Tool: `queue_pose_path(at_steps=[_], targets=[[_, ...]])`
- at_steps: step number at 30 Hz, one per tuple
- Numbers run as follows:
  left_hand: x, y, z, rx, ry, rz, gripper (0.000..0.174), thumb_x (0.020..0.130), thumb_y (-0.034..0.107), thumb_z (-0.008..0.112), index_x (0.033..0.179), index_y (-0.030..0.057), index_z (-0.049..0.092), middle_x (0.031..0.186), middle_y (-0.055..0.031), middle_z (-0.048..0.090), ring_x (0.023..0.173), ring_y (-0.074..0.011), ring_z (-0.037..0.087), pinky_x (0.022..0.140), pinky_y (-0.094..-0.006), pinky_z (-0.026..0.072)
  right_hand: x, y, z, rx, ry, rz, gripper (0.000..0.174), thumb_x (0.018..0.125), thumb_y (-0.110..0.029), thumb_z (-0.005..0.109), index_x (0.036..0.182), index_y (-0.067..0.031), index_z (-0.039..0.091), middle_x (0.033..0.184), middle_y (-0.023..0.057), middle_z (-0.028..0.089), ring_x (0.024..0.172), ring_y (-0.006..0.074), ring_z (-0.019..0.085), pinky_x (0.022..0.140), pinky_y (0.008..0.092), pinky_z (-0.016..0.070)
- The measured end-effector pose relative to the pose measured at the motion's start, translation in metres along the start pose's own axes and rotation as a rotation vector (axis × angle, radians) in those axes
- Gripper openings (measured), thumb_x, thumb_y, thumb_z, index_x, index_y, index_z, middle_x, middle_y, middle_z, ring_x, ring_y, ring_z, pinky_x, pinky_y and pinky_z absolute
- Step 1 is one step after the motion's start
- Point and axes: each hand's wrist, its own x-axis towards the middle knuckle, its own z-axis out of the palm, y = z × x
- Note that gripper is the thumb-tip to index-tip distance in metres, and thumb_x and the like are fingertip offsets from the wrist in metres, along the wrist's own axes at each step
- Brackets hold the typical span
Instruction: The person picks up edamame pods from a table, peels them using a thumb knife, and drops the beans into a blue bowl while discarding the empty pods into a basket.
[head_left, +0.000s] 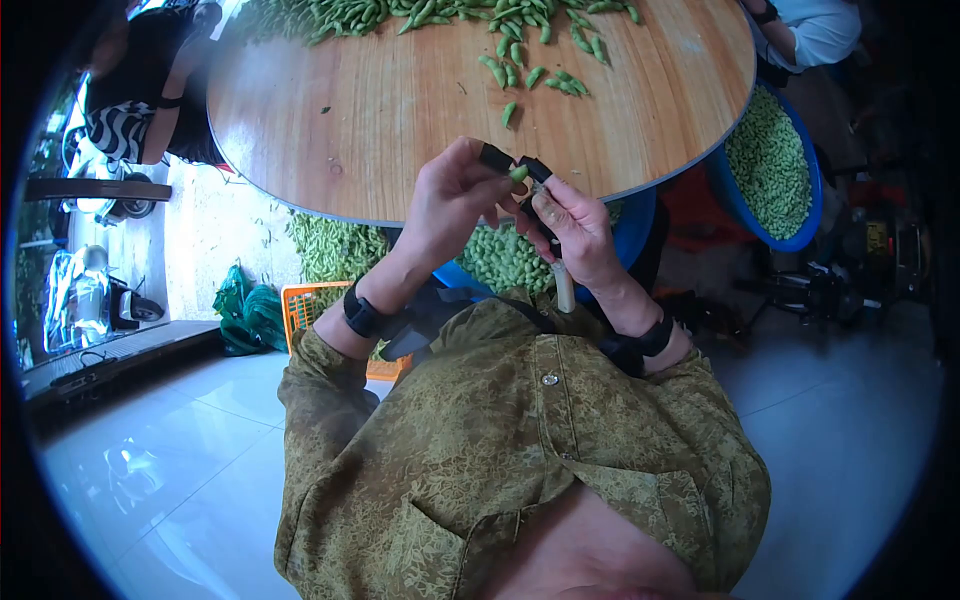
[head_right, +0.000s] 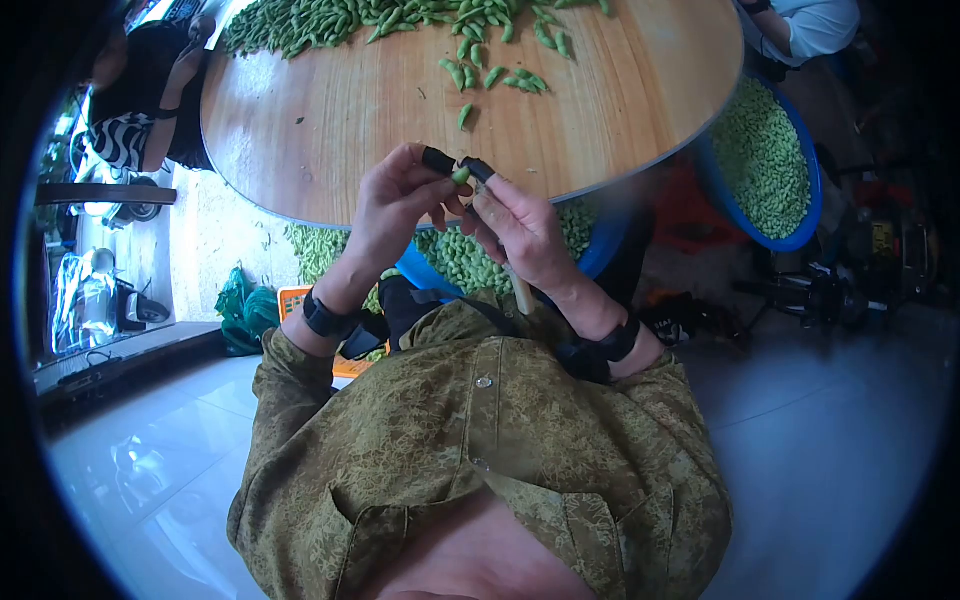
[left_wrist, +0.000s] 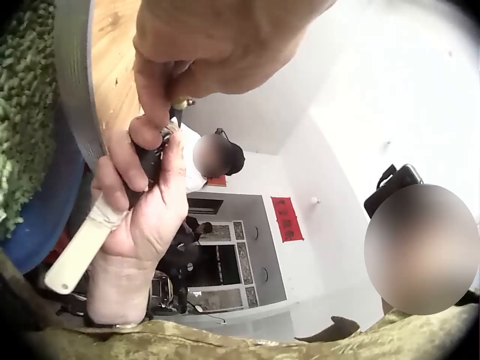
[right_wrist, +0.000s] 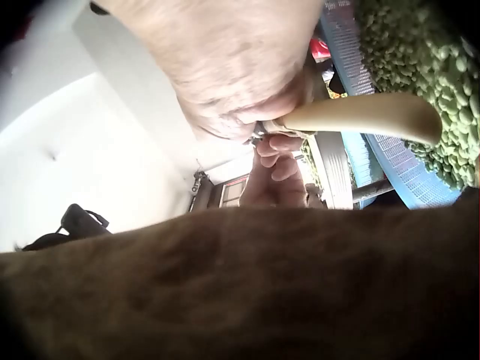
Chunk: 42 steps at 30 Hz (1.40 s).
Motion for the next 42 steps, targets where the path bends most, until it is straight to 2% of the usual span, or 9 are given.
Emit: queue_pose_path(at_steps=[7, 10, 12, 19, 29, 32, 34, 37, 42], targets=[[-0.005, -0.008, 0.010, 0.143, 0.141, 0.130, 0.020, 0.088, -0.001, 0.060, 0.104, 0.0014, 0.048, 0.088, -0.0103, 0.069, 0.073, -0.0107, 0.064, 0.058, -0.0213, 0.0450, 0.000, 0.000, -0.007, 0.139, -0.094, 0.107, 0.029, 0.101, -0.021, 0.045, 0.121, -0.0022, 0.054, 0.077, 0.0008, 0.059, 0.049, 0.0020, 0.044, 0.043, 0.0159, 0.0325], [-0.008, -0.004, 0.011, 0.076, 0.130, -0.001, 0.018, 0.089, 0.001, 0.061, 0.104, 0.0010, 0.054, 0.086, -0.0077, 0.069, 0.071, -0.0087, 0.062, 0.056, -0.0204, 0.0425, -0.001, 0.000, -0.003, 0.068, -0.062, 0.061, 0.029, 0.101, -0.021, 0.046, 0.121, -0.0019, 0.054, 0.076, 0.0011, 0.059, 0.049, 0.0022, 0.044, 0.043, 0.0158, 0.0330], [-0.009, -0.002, 0.011, 0.026, 0.079, -0.072, 0.015, 0.090, -0.002, 0.057, 0.104, -0.0069, 0.056, 0.090, -0.0112, 0.068, 0.084, -0.0157, 0.066, 0.076, -0.0289, 0.0546, -0.001, 0.004, -0.005, 0.075, -0.063, 0.062, 0.031, 0.100, -0.020, 0.046, 0.125, -0.0018, 0.052, 0.075, 0.0011, 0.059, 0.050, 0.0023, 0.044, 0.043, 0.0158, 0.0333], [-0.012, -0.012, 0.008, -0.021, 0.064, -0.073, 0.012, 0.091, 0.001, 0.057, 0.100, -0.0066, 0.061, 0.091, -0.0073, 0.066, 0.083, -0.0142, 0.064, 0.082, -0.0299, 0.0539, -0.002, 0.003, -0.005, 0.116, -0.047, 0.075, 0.038, 0.100, -0.016, 0.047, 0.135, -0.0023, 0.047, 0.075, 0.0006, 0.059, 0.050, 0.0025, 0.044, 0.043, 0.0158, 0.0344], [-0.005, -0.023, -0.005, -0.426, -0.091, -0.234, 0.008, 0.091, 0.008, 0.060, 0.093, 0.0016, 0.064, 0.070, -0.0022, 0.060, 0.059, -0.0080, 0.054, 0.053, -0.0201, 0.0395, -0.004, 0.002, -0.017, 0.300, -0.152, 0.118, 0.030, 0.099, -0.014, 0.048, 0.126, -0.0024, 0.055, 0.072, 0.0020, 0.060, 0.045, 0.0026, 0.040, 0.039, 0.0157, 0.0302], [-0.004, -0.021, -0.004, -0.573, -0.189, -0.280, 0.008, 0.091, 0.008, 0.060, 0.094, 0.0018, 0.063, 0.070, -0.0018, 0.060, 0.059, -0.0082, 0.054, 0.053, -0.0208, 0.0401, -0.002, 0.002, -0.021, 0.313, -0.252, 0.093, 0.031, 0.097, -0.011, 0.052, 0.126, -0.0010, 0.055, 0.078, 0.0030, 0.062, 0.052, 0.0061, 0.050, 0.046, 0.0177, 0.0398], [-0.007, -0.021, 0.002, -0.293, -0.086, -0.208, 0.009, 0.092, 0.008, 0.058, 0.096, 0.0007, 0.062, 0.073, -0.0025, 0.061, 0.061, -0.0087, 0.055, 0.055, -0.0218, 0.0423, -0.006, 0.004, -0.015, -0.487, -0.114, -0.267, 0.034, 0.093, -0.008, 0.058, 0.126, 0.0008, 0.054, 0.087, 0.0046, 0.064, 0.068, 0.0090, 0.060, 0.061, 0.0213, 0.0491], [-0.012, -0.022, 0.024, -0.022, 0.049, -0.095, 0.011, 0.093, 0.008, 0.057, 0.098, -0.0020, 0.060, 0.077, -0.0030, 0.062, 0.061, -0.0094, 0.056, 0.054, -0.0229, 0.0442, -0.013, 0.009, -0.008, -0.451, -0.031, -0.231, 0.039, 0.089, -0.004, 0.062, 0.127, 0.0018, 0.052, 0.094, 0.0052, 0.065, 0.083, 0.0099, 0.062, 0.075, 0.0244, 0.0506], [-0.020, -0.015, 0.022, -0.057, 0.049, -0.143, 0.015, 0.091, 0.008, 0.060, 0.099, -0.0040, 0.059, 0.078, -0.0055, 0.065, 0.070, -0.0121, 0.061, 0.059, -0.0249, 0.0459, -0.013, 0.007, -0.009, -0.219, 0.106, -0.083, 0.039, 0.088, -0.008, 0.065, 0.124, 0.0011, 0.053, 0.091, 0.0018, 0.064, 0.080, 0.0051, 0.058, 0.073, 0.0211, 0.0478]])
